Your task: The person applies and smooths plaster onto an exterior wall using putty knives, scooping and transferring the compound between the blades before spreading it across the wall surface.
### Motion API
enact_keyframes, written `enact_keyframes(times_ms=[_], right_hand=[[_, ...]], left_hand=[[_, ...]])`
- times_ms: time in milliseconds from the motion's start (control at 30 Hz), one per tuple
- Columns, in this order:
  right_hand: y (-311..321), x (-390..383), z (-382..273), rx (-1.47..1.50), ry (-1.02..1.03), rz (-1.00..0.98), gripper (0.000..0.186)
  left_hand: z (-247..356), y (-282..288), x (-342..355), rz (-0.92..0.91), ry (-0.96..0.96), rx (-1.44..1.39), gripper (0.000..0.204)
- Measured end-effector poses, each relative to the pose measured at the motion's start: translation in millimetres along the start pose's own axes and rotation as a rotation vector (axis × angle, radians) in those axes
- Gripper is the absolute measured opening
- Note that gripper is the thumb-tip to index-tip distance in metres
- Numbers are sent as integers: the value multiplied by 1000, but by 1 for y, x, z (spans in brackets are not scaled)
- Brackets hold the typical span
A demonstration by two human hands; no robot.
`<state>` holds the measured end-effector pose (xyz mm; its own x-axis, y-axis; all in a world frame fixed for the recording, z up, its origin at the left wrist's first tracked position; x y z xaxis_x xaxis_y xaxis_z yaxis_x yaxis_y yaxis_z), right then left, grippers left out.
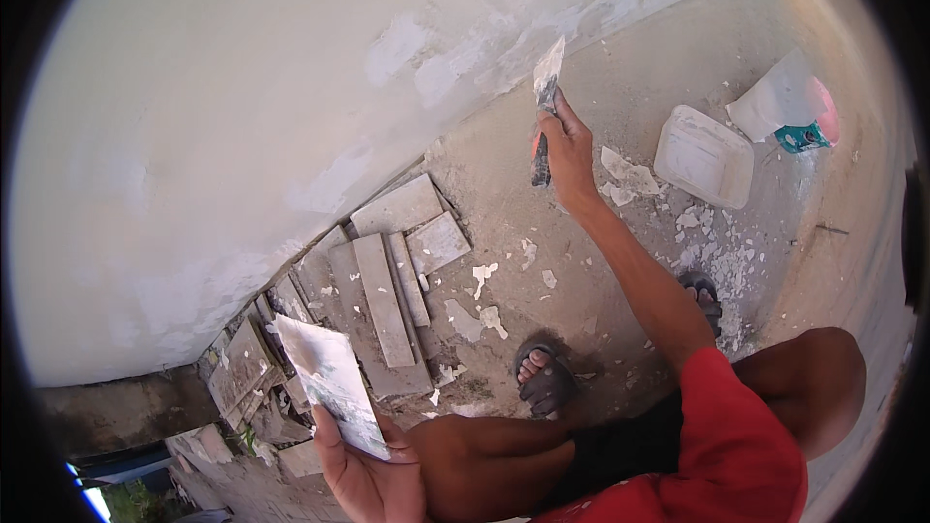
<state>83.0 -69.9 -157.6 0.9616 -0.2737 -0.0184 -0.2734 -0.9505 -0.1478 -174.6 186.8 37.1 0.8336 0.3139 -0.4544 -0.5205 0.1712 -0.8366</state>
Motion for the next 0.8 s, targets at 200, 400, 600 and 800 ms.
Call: enact_keyframes(times_ms=[200, 400, 600, 800], right_hand=[[-69, -29, 25, 3, -22, -5, 62], [-113, -26, 32, -32, 82, 112, 63], [-140, -30, 47, -63, 64, 127, 63], [-195, -12, 43, -31, 152, 232, 72]], left_hand=[[8, 6, 7, -72, 126, -72, 36], [18, 21, 24, -57, 162, -17, 36], [21, 20, 33, -43, 148, -45, 35], [24, 20, 34, 29, 88, -61, 36]])
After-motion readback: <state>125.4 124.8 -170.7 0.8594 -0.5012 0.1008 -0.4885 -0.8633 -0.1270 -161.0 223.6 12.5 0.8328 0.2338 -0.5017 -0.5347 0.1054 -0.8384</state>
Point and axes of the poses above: each hand's wrist, its own x-axis towards the middle knuckle, its own y-axis out of the back of the hand, z = x × y, the point moved 6 cm from there along x, towards the middle knuckle, and after that the axes turned 4 degrees about -x, right-handed, at the moved point
